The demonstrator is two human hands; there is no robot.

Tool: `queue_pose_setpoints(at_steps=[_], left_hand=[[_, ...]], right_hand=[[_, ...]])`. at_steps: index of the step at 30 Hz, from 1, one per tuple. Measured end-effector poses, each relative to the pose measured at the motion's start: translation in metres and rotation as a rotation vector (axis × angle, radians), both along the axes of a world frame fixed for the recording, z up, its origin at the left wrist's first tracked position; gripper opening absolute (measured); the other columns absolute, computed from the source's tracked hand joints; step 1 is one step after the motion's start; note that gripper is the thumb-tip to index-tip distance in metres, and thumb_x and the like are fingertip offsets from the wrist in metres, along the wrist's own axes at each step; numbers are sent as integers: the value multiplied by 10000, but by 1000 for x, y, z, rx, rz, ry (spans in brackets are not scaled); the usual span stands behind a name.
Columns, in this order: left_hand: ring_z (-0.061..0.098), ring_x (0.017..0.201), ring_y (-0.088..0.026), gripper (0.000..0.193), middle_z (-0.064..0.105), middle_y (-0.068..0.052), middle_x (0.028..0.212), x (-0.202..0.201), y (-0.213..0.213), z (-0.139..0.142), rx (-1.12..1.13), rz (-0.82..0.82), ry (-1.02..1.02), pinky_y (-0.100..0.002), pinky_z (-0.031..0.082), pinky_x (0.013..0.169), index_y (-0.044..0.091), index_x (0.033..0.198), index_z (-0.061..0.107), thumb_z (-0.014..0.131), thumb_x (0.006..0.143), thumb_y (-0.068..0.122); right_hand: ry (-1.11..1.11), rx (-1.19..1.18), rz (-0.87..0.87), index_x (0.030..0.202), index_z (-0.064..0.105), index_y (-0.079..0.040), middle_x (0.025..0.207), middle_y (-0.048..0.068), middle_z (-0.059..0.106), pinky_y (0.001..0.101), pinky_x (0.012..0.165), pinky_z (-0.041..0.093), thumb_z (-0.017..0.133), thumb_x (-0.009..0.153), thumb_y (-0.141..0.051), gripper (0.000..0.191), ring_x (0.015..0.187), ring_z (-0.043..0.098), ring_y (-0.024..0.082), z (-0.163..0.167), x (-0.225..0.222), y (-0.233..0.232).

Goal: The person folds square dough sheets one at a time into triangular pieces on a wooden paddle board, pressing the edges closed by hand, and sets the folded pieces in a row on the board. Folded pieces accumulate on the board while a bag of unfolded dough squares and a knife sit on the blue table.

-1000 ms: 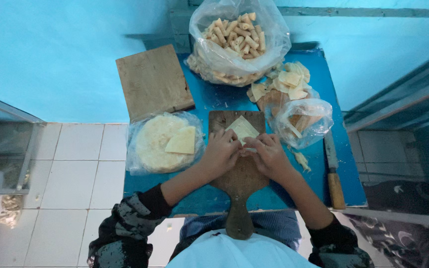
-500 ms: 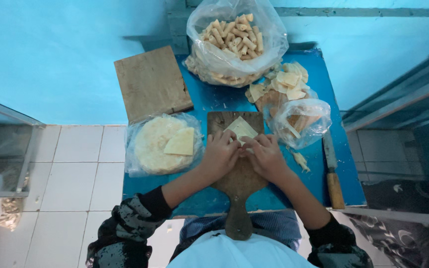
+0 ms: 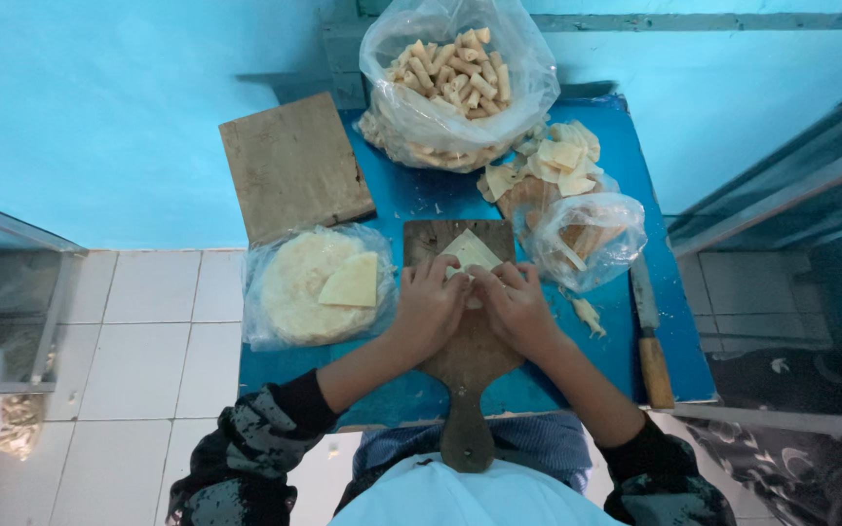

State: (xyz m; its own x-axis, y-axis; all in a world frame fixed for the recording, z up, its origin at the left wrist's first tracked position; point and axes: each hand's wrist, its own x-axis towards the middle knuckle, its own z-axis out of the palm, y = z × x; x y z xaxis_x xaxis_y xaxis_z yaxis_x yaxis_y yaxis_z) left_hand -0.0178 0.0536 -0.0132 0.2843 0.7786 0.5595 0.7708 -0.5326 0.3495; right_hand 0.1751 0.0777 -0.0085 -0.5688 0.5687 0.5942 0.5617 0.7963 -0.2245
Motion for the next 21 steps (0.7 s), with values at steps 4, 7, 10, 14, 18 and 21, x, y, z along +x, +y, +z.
queue_pose_setpoints(at_steps=[4, 7, 10, 14, 18, 21], left_hand=[[572, 1090, -293, 136, 587, -80, 1191, 0, 3, -5, 3, 20, 3, -471, 374, 844, 102, 1022, 690, 690, 906, 173], [580, 1084, -289, 179, 600, -68, 1180, -1, 8, -8, -13, 46, 56, -471, 375, 839, 116, 1025, 695, 688, 856, 174], [571, 1049, -282, 192, 601, -70, 1187, -3, 10, -9, 6, 59, 58, -468, 375, 850, 121, 1105, 696, 673, 918, 153], [576, 1097, -293, 286, 592, -74, 1191, -3, 11, -4, 22, 65, -10, -470, 381, 859, 100, 1177, 676, 688, 898, 163], [586, 1061, -267, 399, 585, -88, 1237, -8, 11, 5, -87, 25, -107, -471, 385, 882, 122, 1271, 652, 720, 883, 186], [570, 1142, -306, 487, 568, -118, 1274, -8, 12, 11, -45, 5, -166, -463, 393, 911, 120, 1325, 613, 754, 876, 244]], right_hand=[[61, 86, -45, 1253, 611, -33, 1043, 33, 684, 459, 877, 421, 710, 883, -16, 383, 944, 629, 231, -3, -1, 0], [21, 129, -6, 1272, 620, -35, 1061, 50, 686, 467, 890, 427, 701, 855, -49, 426, 951, 633, 232, -6, -1, -2], [-64, 111, -67, 1296, 647, -37, 990, 48, 633, 472, 895, 435, 719, 885, -58, 418, 963, 642, 241, -10, -2, 0], [-116, 199, -142, 1238, 667, -22, 1149, 62, 679, 485, 888, 430, 720, 819, -74, 425, 1009, 656, 250, -15, -6, 11], [189, 94, -189, 1154, 639, -93, 1252, 93, 676, 466, 916, 447, 779, 861, -74, 325, 1100, 660, 282, -15, -6, 19], [471, -315, -196, 1306, 534, -74, 1133, 63, 725, 407, 939, 515, 804, 899, -76, 488, 1079, 716, 226, -12, 0, 18]])
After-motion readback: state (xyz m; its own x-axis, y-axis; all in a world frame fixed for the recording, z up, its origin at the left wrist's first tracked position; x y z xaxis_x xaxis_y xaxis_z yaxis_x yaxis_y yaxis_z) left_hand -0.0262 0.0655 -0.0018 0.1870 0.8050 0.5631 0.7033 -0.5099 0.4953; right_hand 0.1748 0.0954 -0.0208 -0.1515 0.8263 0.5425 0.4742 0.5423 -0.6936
